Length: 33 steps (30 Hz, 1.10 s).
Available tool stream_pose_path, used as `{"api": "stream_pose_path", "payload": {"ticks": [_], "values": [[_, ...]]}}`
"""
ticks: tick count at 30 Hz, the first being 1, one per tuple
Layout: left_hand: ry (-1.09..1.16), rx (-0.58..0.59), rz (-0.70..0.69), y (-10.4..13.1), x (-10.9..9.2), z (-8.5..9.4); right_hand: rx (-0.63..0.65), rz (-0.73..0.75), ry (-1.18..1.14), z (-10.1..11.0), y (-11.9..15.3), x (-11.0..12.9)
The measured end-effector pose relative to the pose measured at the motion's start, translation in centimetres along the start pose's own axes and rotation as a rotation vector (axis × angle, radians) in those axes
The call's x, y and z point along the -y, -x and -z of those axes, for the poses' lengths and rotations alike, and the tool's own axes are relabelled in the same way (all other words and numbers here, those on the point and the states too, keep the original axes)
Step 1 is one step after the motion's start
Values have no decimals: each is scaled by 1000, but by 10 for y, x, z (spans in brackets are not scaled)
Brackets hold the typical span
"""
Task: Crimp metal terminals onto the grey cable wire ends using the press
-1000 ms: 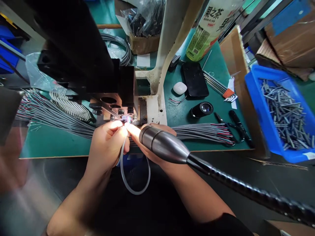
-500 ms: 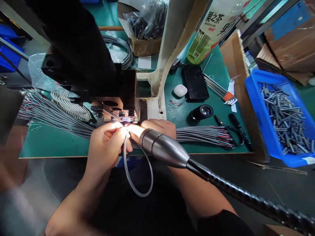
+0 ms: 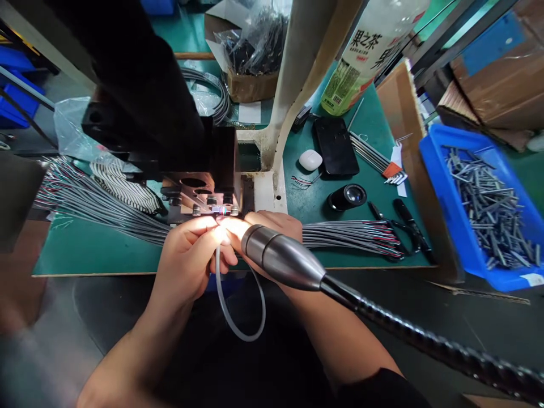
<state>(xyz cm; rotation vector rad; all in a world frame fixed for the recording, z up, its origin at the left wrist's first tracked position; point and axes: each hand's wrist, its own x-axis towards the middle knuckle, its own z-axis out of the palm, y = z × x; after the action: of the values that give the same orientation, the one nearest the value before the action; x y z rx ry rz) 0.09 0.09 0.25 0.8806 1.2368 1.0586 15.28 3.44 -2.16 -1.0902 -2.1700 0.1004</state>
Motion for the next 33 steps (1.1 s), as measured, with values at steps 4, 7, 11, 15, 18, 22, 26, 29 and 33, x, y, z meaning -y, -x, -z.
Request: {"api": "stream_pose_path", "payload": {"ticks": [4,7,11,15,18,22,26,29,33], "values": [[21,-7,7,-1,1,0,18,-17,-47,2,-3,1],[28,-6,17,-1,1,0,31,-51,-66,4,-5,2],[20,-2,18,-1,-1,-1,21,-26,-67,5,-7,2],[12,4,21,0,-1,-1,22,38,-44,5,-7,-1],[-11,2,13,1,-1,0,17,50,-36,4,-6,-2],[-32,4,6,1,-2,1,17,36,-27,4,-7,0],[-18,17,13,1,-4,1,-9,46,8,5,-9,4],[1,18,26,1,-2,0,-8,56,12,6,-8,4],[30,11,29,0,1,0,-2,28,-10,5,-4,2]]}}
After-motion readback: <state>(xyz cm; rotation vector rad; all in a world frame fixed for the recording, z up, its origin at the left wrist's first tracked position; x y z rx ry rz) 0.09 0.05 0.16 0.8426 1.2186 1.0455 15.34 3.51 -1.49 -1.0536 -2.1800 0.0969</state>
